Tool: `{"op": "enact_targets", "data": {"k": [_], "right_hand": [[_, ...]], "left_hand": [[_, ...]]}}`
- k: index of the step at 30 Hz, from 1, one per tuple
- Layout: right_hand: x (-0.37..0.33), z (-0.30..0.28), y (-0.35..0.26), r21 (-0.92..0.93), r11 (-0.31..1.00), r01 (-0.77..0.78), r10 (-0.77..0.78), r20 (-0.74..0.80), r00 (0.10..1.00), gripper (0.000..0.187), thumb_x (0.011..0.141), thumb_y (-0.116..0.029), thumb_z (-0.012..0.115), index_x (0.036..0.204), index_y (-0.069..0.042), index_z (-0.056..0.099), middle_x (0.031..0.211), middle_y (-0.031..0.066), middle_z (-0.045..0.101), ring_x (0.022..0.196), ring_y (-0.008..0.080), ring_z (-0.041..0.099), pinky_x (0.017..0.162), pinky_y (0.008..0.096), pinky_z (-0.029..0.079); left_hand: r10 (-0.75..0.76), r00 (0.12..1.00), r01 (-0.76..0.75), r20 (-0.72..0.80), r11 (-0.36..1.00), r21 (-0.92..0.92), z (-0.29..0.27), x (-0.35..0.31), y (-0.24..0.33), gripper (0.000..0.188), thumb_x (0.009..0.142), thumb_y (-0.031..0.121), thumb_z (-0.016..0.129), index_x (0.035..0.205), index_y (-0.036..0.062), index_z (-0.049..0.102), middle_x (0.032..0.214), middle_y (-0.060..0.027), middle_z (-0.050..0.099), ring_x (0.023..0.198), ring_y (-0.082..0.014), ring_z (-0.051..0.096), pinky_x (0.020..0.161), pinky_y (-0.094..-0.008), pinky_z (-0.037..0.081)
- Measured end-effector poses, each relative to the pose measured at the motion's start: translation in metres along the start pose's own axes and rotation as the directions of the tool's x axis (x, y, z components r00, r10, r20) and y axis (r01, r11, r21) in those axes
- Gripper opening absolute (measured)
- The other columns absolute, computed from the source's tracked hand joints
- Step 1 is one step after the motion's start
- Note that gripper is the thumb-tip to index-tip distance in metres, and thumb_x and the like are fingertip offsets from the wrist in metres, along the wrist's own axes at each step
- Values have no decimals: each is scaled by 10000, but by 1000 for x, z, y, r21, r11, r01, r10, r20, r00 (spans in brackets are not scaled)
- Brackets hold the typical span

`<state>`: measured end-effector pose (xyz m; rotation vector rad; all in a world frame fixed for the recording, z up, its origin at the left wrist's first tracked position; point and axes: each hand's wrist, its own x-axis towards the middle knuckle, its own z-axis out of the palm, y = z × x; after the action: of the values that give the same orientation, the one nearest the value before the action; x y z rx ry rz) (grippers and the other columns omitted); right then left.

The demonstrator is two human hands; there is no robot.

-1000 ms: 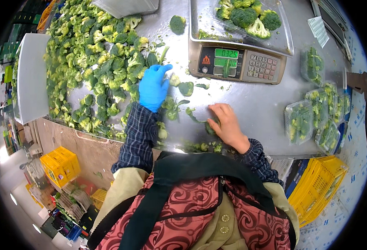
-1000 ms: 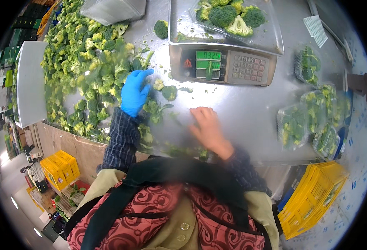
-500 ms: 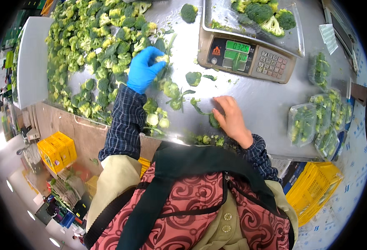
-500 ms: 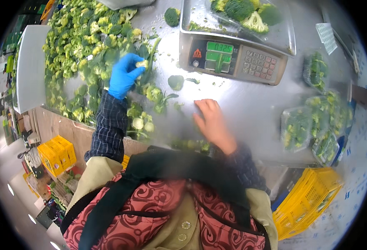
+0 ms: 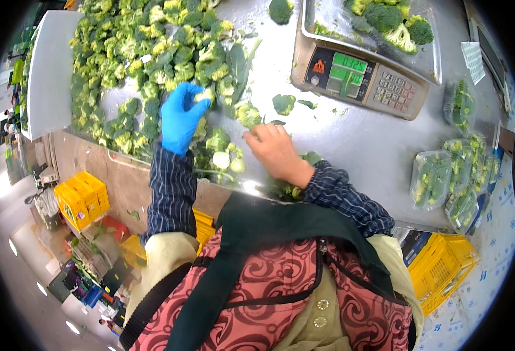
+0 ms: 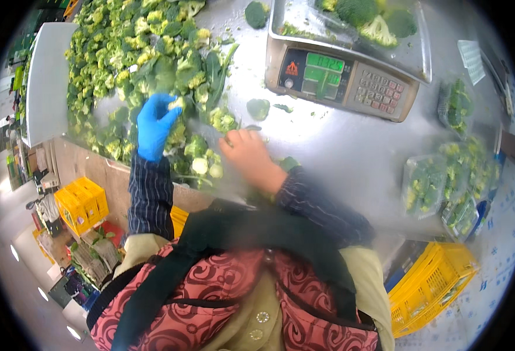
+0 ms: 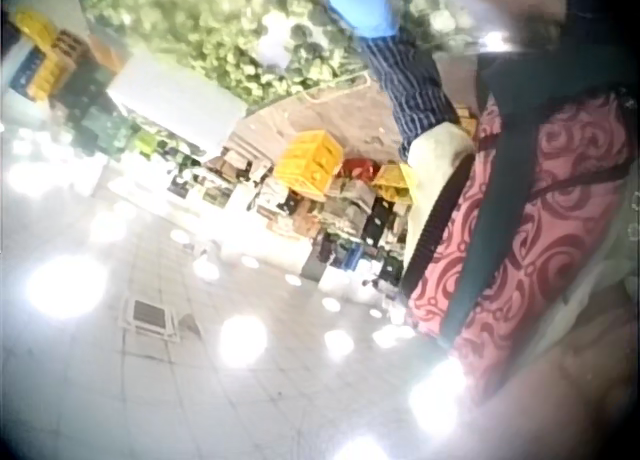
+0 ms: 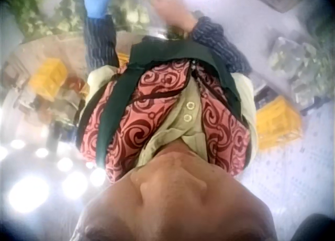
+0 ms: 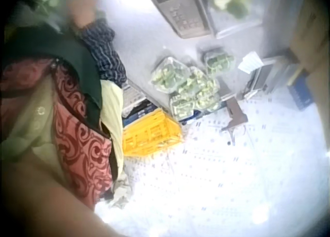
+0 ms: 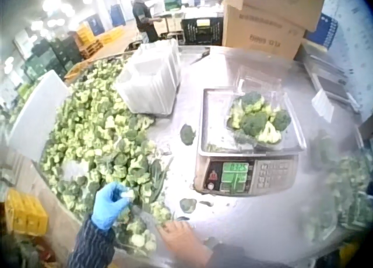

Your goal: The person sorts through broccoli florets on a metal table and places them into plastic containers on a scale to reach a specific weight.

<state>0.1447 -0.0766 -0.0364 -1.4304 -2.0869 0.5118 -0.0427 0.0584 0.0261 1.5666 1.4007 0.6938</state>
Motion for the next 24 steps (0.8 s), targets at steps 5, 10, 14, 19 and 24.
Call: {"op": "enact_targets", "data": {"k": [5,10,14,19,24], "right_hand": [[13,-30,11,7,1000,-12,13,-124,992,282,670,-69,644,951,-91,629,937,51,571,898,228,519,803,371,395],[54,-181,33,48,987,-154,157,-515,843,273,741,-89,645,1012,-60,633,992,75,610,922,251,540,891,378,404],[87,-241,83,-184,958,-220,38,-678,734,277,779,-210,637,1025,-87,604,996,93,620,986,291,500,905,412,349],[85,-261,110,-458,863,-211,-102,-568,817,250,782,-166,638,1023,-100,626,1030,79,639,1079,286,502,968,398,339],[22,-303,114,-174,891,-418,141,-771,621,291,794,-167,635,1075,-91,636,1067,84,643,1064,266,535,924,366,403]], "left_hand": [[99,993,-98,-61,995,16,2,-4,15,211,774,1,690,971,41,629,815,41,580,668,-34,458,611,-193,402],[303,950,-308,-74,949,-65,45,24,85,245,761,-13,683,996,39,636,824,21,595,693,-56,495,645,-201,423],[451,893,-431,17,864,-258,110,64,142,250,784,41,694,1022,25,623,884,-22,630,836,-94,564,777,-250,448],[441,897,-391,-4,790,-472,146,101,169,215,787,17,687,989,42,619,871,5,631,751,-43,545,692,-194,447],[470,878,-469,-87,809,-355,122,113,154,206,797,6,681,988,47,617,855,21,603,742,-44,524,683,-188,434]]}}
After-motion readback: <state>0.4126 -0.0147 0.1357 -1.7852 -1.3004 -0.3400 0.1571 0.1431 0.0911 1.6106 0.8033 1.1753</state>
